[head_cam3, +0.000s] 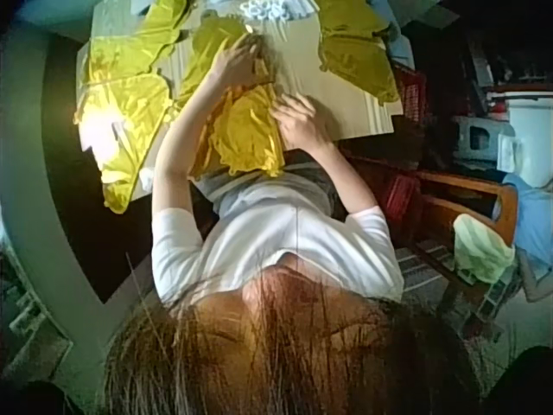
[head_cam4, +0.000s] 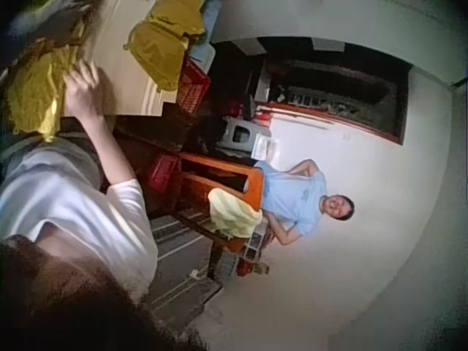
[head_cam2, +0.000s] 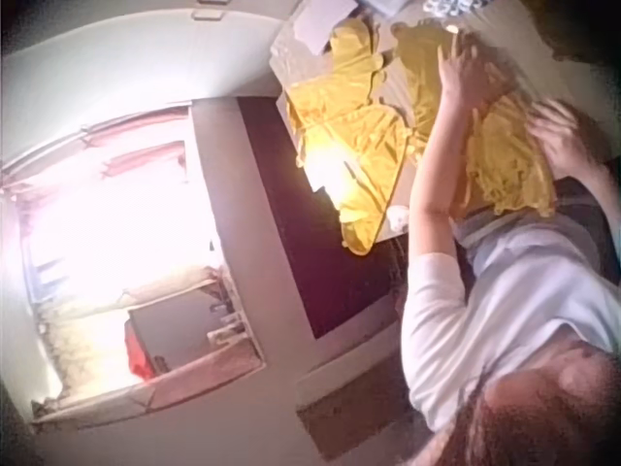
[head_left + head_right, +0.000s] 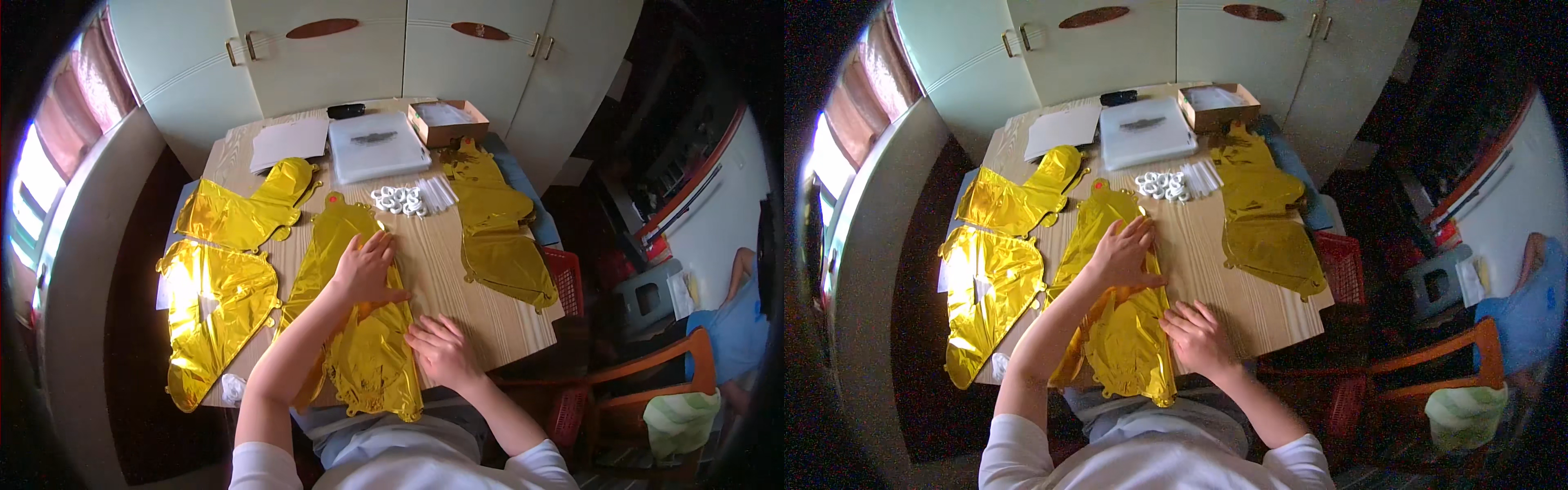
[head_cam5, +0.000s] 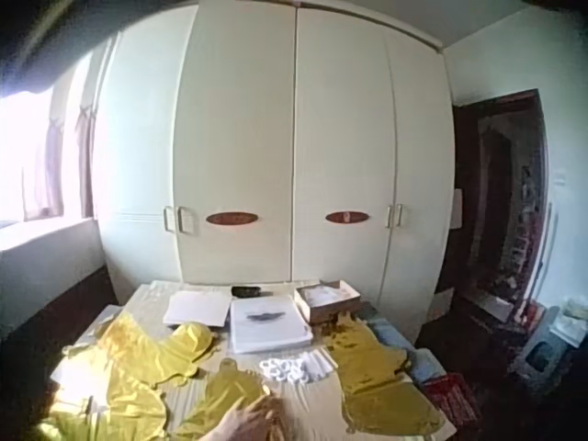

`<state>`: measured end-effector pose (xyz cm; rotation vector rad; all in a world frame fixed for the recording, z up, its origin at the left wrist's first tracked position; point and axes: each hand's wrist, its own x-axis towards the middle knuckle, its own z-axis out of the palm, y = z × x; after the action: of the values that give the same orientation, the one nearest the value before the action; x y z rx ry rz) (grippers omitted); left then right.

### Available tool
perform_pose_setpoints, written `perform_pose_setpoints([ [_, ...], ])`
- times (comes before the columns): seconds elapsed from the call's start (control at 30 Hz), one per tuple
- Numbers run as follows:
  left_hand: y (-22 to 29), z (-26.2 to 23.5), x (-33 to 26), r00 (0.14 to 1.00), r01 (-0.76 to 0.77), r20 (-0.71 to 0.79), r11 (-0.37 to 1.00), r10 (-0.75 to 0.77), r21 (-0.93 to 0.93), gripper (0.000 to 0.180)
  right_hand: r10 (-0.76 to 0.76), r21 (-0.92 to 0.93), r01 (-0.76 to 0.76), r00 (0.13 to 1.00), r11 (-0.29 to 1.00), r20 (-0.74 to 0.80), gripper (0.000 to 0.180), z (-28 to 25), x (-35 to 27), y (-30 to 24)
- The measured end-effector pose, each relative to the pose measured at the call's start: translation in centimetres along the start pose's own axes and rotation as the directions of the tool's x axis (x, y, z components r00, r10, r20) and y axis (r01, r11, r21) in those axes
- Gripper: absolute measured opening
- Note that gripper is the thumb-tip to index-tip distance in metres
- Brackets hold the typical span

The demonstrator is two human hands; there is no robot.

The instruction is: Folding gold star-shaped foil balloons and placing them into plastic packaging sleeves with cardboard backings.

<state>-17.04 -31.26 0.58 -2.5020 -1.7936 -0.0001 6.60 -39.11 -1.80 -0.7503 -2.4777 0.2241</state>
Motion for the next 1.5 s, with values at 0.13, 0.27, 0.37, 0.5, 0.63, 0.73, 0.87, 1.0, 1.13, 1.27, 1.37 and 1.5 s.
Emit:
perform_pose_setpoints([
  [0.13,-0.1,0.0,0.6,0.996,0.009,0.086,1.000,-0.012,0.030,0.121,-0.004,0.010,0.004,1.000,1.000,0.015,0.023,-0.5,0.1,-0.2],
  [0.27,-0.3,0.6,0.6,0.995,0.024,0.093,0.999,-0.026,0.022,0.131,-0.048,0.057,0.043,0.995,0.997,0.090,0.024,-1.6,-0.5,0.3],
  [0.37,-0.1,0.9,0.8,0.994,0.030,0.102,0.999,-0.032,0.024,0.135,-0.041,0.192,0.015,0.991,0.981,0.131,0.029,-2.0,-0.1,2.0],
  [0.5,-0.3,1.1,0.9,0.991,0.039,0.128,0.999,-0.042,0.030,0.137,-0.148,0.025,0.146,0.984,0.989,0.102,0.036,-2.0,3.4,3.4],
  [0.63,0.0,0.7,0.9,0.989,0.040,0.140,0.999,-0.044,0.028,0.137,-0.229,0.020,0.231,0.940,0.973,0.254,0.039,-1.7,2.9,4.1],
  [0.73,-0.1,0.4,0.9,0.988,0.032,0.150,0.999,-0.035,0.024,0.139,-0.248,0.055,0.242,0.936,0.969,0.249,0.040,-2.3,1.9,3.9],
  [0.87,-0.5,0.3,1.2,0.983,0.035,0.179,0.999,-0.040,0.031,0.138,-0.264,0.073,0.254,0.929,0.964,0.259,0.039,-2.9,1.0,3.4],
  [1.0,-1.2,0.3,2.1,0.975,0.070,0.208,0.997,-0.075,0.034,0.133,-0.258,0.090,0.242,0.929,0.966,0.265,0.038,-3.1,0.4,3.1],
  [1.13,-2.5,0.6,3.3,0.971,0.099,0.215,0.995,-0.102,0.027,0.125,-0.240,0.099,0.222,0.936,0.970,0.255,0.039,-3.1,0.0,3.0],
  [1.27,-3.5,1.0,4.1,0.971,0.139,0.188,0.989,-0.144,0.042,0.115,-0.229,0.112,0.208,0.944,0.972,0.237,0.039,-2.9,-0.2,3.0],
  [1.37,-3.7,0.9,4.4,0.970,0.178,0.159,0.983,-0.183,0.044,0.102,-0.214,0.110,0.194,0.951,0.975,0.224,0.037,-2.5,-0.3,3.0],
  [1.5,-4.6,1.1,3.6,0.989,0.146,-0.025,0.988,-0.147,-0.050,0.081,-0.201,0.156,0.175,0.965,0.972,0.169,0.032,-2.4,-0.3,3.1],
])
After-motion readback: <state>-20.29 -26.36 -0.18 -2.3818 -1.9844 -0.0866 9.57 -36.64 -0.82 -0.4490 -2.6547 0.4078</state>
